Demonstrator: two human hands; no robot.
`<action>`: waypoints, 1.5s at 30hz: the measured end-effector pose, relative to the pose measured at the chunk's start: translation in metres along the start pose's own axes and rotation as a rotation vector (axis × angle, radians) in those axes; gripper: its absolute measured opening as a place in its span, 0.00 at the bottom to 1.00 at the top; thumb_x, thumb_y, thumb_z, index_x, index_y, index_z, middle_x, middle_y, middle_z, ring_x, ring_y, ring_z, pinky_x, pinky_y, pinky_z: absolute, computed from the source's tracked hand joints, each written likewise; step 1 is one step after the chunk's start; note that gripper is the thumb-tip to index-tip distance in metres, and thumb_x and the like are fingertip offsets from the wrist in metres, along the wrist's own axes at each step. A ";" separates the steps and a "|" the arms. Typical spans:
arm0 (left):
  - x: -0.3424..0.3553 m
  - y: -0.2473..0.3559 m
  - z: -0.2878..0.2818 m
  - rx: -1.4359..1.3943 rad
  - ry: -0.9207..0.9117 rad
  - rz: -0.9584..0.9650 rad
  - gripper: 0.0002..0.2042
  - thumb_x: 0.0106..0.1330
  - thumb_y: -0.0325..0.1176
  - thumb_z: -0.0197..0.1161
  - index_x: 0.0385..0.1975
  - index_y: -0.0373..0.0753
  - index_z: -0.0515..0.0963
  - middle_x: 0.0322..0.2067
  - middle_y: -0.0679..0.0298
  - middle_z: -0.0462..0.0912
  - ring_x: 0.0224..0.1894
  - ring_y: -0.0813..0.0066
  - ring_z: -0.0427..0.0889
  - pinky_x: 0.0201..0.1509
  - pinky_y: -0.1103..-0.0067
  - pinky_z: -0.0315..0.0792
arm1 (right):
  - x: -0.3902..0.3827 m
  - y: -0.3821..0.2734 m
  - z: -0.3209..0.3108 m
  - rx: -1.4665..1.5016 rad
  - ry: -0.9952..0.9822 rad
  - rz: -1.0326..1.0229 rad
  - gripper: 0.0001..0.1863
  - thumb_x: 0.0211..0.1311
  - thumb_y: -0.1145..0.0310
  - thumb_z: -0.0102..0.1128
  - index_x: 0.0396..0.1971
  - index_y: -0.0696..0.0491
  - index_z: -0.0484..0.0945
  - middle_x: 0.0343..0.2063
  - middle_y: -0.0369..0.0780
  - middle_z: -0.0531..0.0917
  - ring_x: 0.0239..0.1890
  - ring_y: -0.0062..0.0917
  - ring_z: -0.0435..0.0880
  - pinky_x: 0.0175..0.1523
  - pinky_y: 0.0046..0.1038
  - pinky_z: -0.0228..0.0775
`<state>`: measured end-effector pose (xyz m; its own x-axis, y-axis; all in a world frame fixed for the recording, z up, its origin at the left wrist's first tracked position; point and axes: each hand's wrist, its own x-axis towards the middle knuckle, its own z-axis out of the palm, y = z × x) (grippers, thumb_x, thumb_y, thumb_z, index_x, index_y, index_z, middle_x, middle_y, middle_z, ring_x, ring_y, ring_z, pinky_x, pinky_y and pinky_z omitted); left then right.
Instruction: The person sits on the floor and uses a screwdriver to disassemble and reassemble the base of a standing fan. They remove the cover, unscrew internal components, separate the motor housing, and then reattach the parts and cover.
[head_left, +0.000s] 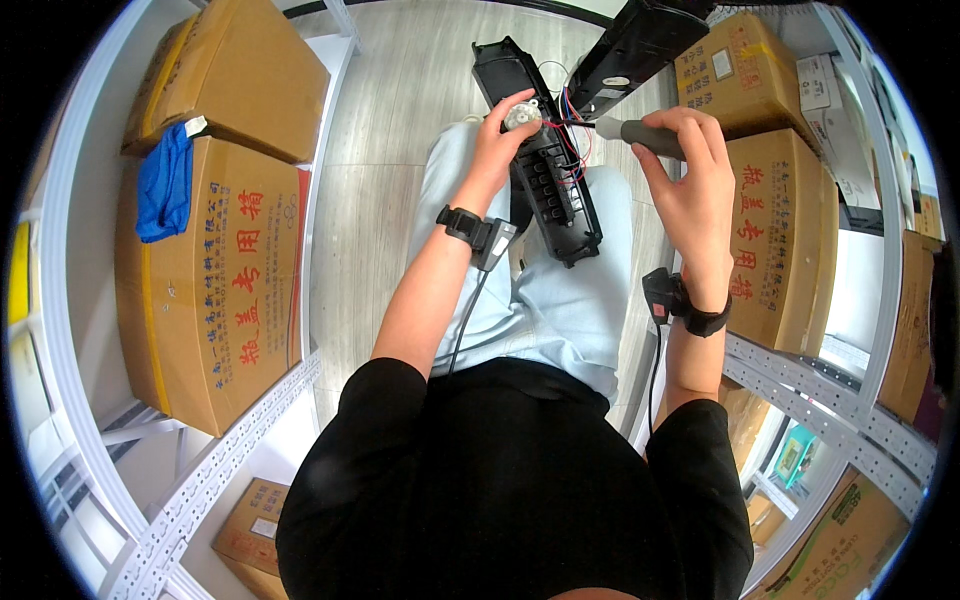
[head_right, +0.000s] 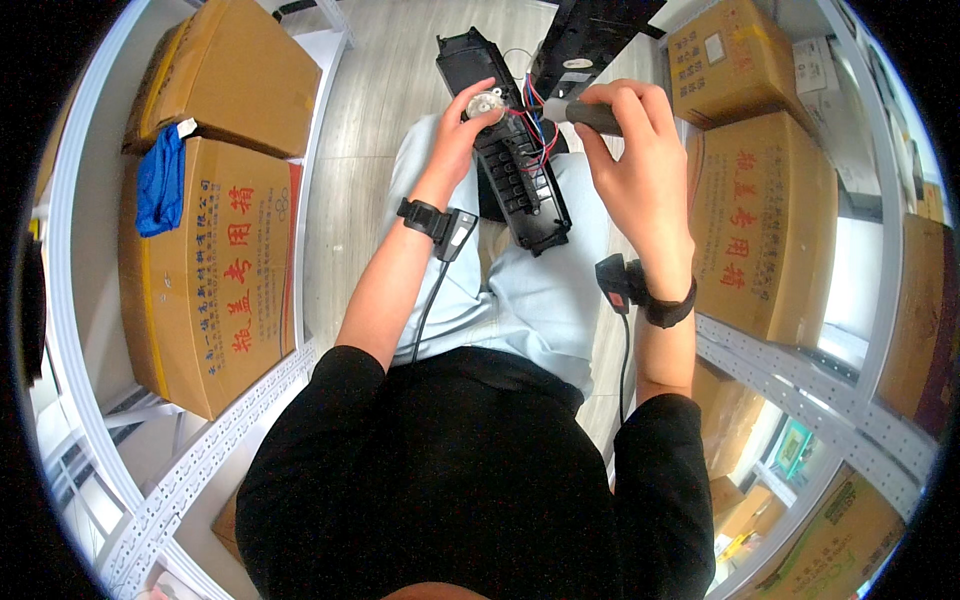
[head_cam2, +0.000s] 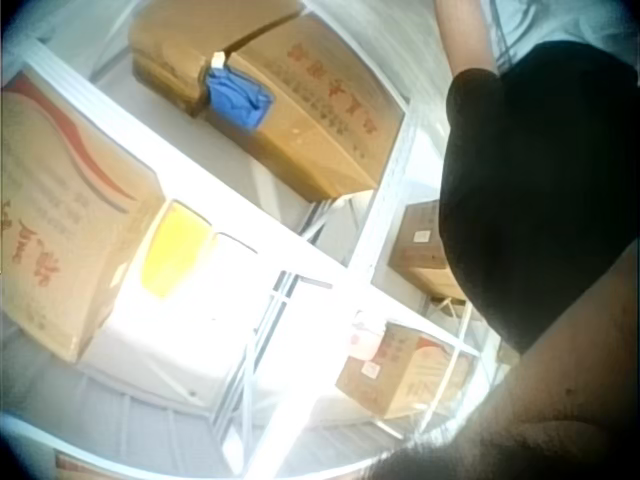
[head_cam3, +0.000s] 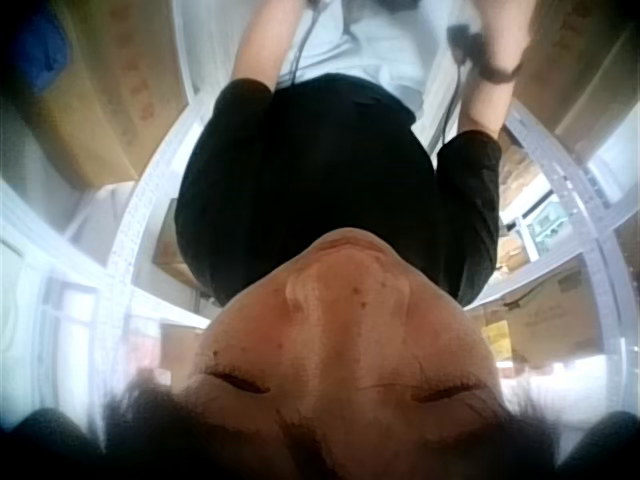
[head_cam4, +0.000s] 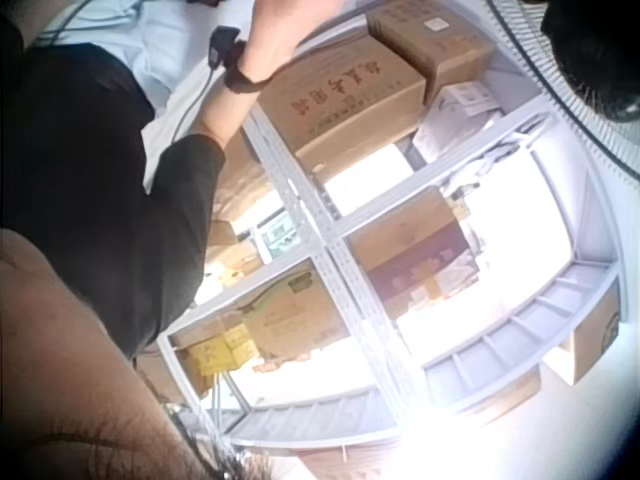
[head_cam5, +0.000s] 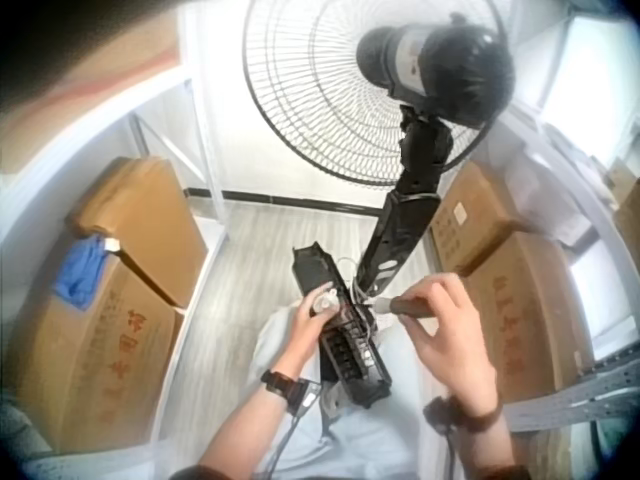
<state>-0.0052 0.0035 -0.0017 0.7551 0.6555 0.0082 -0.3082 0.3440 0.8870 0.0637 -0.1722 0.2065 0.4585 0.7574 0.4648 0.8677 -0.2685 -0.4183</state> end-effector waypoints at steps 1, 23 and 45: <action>0.000 0.001 0.000 -0.028 -0.007 0.004 0.20 0.62 0.25 0.63 0.56 0.38 0.77 0.50 0.65 0.79 0.49 0.79 0.78 0.56 0.81 0.69 | 0.001 0.002 0.002 0.005 0.028 -0.010 0.14 0.53 0.79 0.67 0.40 0.53 0.78 0.43 0.40 0.78 0.42 0.35 0.83 0.45 0.31 0.77; 0.000 -0.004 0.003 0.132 0.034 0.065 0.11 0.73 0.37 0.57 0.46 0.37 0.80 0.44 0.67 0.81 0.47 0.80 0.75 0.55 0.81 0.67 | -0.006 0.019 0.009 0.059 0.128 0.053 0.14 0.50 0.77 0.71 0.38 0.54 0.79 0.41 0.40 0.80 0.42 0.32 0.83 0.47 0.28 0.76; 0.003 0.000 0.008 0.038 0.219 0.110 0.23 0.78 0.37 0.45 0.70 0.44 0.60 0.69 0.62 0.60 0.66 0.73 0.63 0.70 0.76 0.56 | -0.034 0.009 -0.025 0.050 0.088 0.093 0.14 0.48 0.79 0.71 0.36 0.55 0.79 0.40 0.39 0.80 0.41 0.29 0.82 0.46 0.27 0.75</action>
<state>0.0019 0.0000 0.0025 0.5734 0.8192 0.0090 -0.3566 0.2397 0.9030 0.0606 -0.2156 0.2064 0.5536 0.6748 0.4880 0.8110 -0.3037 -0.5000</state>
